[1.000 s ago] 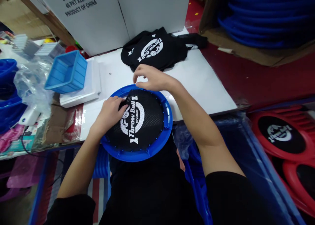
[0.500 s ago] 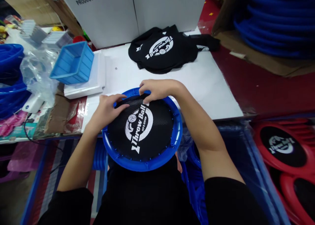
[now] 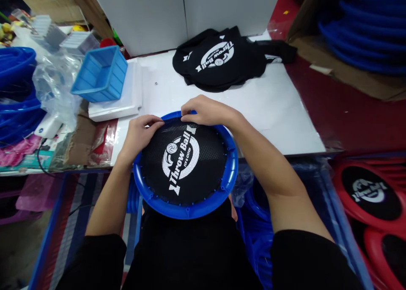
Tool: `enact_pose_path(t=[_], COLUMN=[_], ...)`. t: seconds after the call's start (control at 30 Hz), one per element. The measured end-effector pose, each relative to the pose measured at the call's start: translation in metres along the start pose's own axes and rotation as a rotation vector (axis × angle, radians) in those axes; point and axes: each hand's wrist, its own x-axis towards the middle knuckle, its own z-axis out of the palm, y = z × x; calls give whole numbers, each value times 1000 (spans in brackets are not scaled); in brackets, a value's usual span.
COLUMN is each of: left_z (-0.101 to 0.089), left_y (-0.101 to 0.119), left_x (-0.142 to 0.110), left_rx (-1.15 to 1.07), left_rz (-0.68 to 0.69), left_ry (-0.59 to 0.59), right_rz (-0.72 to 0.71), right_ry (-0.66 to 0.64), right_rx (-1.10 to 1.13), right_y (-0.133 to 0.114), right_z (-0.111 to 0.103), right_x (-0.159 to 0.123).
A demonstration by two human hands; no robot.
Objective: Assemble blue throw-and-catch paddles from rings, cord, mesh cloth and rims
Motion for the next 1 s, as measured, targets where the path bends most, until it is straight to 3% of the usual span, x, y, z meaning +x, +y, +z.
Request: enact_pose_path(t=[0.2, 0.37, 0.5, 0.67, 0.87, 1.0], left_z=[5, 1, -6, -12, -13, -14], left_y=[-6, -6, -8, -11, -13, -14], left_x=[10, 22, 32, 31, 22, 28], left_rx=[-110, -93, -145, -219, -231, -220], left_rz=[-104, -181, -241, -252, -150, -161], left_ry=[-16, -148, -237, -261, -210, -270], right_rz=[57, 130, 211, 261, 267, 237], right_ry=[127, 196, 131, 99, 76, 12], right_rx=[39, 72, 117, 75, 60, 31], right_y=[5, 9, 9, 9, 10, 13], right_z=[14, 23, 22, 20, 20, 15], right_x=[6, 12, 14, 16, 15, 14])
